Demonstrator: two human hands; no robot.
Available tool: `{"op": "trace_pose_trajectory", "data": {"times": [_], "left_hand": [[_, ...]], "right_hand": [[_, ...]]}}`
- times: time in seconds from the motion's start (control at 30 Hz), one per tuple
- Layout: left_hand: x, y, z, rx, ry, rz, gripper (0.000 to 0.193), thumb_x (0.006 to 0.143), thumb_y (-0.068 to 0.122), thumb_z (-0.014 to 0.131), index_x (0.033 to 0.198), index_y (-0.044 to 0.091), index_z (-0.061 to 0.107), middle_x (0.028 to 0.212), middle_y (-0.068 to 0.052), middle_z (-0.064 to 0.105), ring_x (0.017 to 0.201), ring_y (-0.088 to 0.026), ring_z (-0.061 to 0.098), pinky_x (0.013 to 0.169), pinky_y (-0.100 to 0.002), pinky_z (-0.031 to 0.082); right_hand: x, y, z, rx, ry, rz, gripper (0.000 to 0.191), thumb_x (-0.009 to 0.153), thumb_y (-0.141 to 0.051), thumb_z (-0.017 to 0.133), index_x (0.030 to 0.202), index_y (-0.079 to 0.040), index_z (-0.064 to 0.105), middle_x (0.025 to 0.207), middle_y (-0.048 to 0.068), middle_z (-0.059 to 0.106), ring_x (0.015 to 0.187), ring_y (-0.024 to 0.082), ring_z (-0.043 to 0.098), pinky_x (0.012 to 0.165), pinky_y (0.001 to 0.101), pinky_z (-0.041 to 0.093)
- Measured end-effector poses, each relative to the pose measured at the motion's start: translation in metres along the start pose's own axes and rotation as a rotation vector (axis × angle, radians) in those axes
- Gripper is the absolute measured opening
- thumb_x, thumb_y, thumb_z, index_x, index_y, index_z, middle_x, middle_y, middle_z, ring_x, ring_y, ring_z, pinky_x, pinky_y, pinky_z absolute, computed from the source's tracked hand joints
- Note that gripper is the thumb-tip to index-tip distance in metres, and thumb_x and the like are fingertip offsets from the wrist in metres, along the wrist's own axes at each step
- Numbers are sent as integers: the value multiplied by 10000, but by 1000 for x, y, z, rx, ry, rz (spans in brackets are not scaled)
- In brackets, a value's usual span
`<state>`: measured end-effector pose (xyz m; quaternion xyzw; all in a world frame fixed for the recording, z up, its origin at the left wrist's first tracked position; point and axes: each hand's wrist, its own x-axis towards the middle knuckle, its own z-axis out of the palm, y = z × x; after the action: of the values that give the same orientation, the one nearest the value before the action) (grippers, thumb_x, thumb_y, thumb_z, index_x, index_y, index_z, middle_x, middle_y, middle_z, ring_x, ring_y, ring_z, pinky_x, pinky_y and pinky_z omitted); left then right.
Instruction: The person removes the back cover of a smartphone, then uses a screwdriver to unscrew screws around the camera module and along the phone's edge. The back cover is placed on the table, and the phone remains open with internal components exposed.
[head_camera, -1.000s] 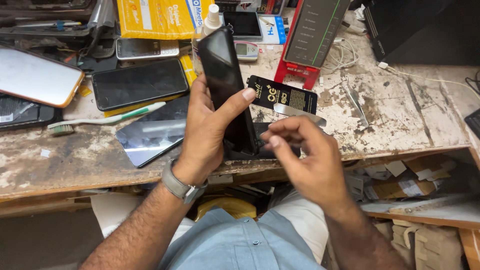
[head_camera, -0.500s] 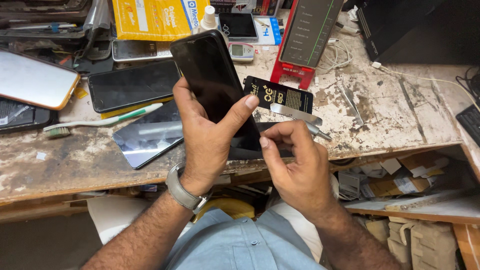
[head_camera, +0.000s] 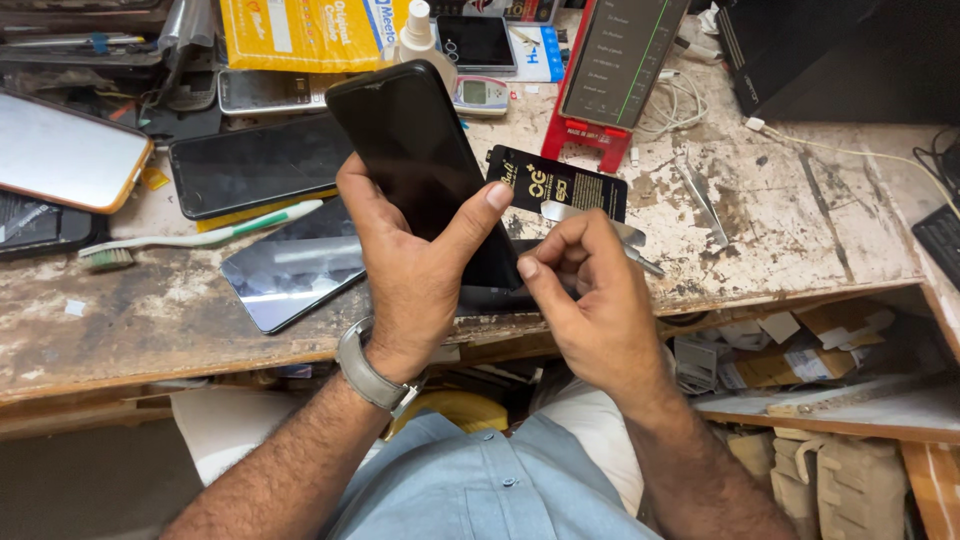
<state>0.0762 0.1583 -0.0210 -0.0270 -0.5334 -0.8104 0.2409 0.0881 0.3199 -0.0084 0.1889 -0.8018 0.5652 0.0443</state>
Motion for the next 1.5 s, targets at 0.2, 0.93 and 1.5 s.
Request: {"op": "trace_pose_trajectory", "data": {"times": [0.2,0.93,1.5], "left_hand": [[0,-4,-2,-5,19,-28,760,891,86,843,1411,36,290,1265,-113,575,1125,-168,626,942,-297,581],[-9,2,0,292,-296,106,789,882,201,865,1435,3,339,1304,-135,642,1185,-199,666,1023,-336,560],[-1,-2,-6,517,-422,224,897,757,269,928,1386,35,332,1147,-133,709,1013,-233,773,873,-346,624]], "right_hand": [[2,-1,1,-143,-1,-35,192,988,-29,677,1012,-24,487,870,42,608,797,104,656,713,267,556],[24,-40,-11,-80,212,-308,343,984,46,604,1324,39,558,1178,115,694,1069,162,700,925,289,591],[17,-26,-28,48,241,-329,173,1049,12,623,1220,10,604,1071,56,685,934,84,670,833,214,564]]}}
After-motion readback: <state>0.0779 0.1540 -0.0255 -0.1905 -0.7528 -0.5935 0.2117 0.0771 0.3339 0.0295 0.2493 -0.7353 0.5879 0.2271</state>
